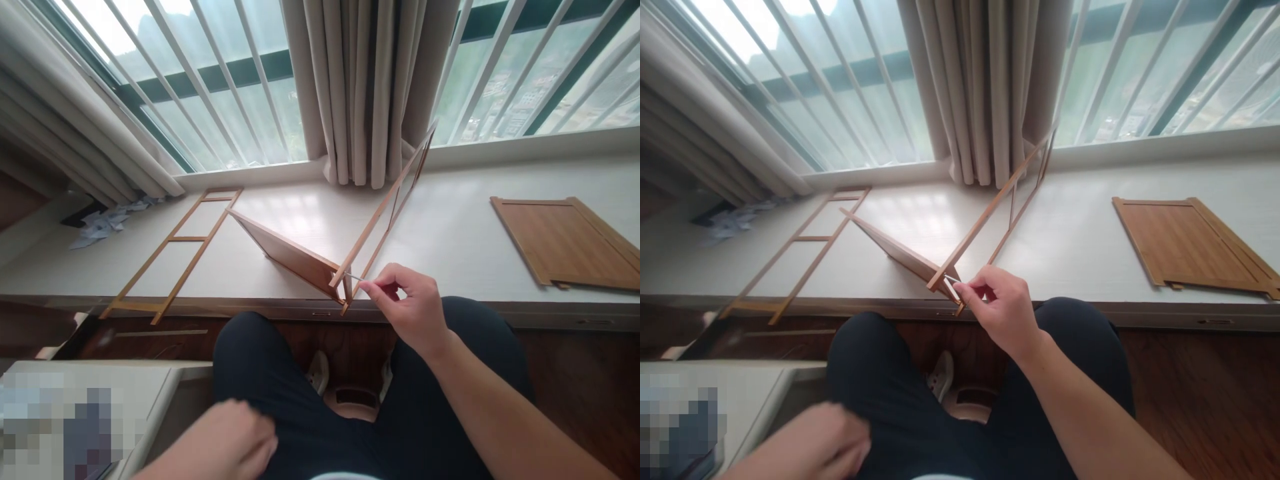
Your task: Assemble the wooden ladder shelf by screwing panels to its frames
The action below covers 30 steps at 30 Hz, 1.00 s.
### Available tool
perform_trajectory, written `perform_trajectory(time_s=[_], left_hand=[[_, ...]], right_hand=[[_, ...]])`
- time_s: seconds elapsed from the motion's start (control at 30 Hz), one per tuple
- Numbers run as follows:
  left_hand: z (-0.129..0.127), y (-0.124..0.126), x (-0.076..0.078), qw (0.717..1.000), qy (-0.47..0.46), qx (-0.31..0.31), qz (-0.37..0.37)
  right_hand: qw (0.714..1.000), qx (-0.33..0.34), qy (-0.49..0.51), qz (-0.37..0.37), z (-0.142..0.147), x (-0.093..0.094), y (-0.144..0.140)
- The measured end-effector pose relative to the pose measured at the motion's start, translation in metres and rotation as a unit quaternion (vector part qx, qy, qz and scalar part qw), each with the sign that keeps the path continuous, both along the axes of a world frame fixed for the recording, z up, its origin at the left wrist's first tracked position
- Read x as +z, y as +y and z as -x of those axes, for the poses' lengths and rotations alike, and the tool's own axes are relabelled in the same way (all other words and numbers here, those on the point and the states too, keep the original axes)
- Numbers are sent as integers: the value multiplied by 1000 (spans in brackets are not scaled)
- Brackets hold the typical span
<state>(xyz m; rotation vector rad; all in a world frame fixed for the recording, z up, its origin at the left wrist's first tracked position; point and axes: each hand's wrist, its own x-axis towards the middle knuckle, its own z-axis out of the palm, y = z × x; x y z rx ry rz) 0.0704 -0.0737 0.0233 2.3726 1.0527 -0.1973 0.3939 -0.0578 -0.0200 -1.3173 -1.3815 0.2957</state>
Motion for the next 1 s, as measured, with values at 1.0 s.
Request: perform_trajectory(time_s=[1.0], left_hand=[[-124, 92, -30, 876, -371, 18, -307]], right_hand=[[977, 57, 172, 111, 11, -13, 7]])
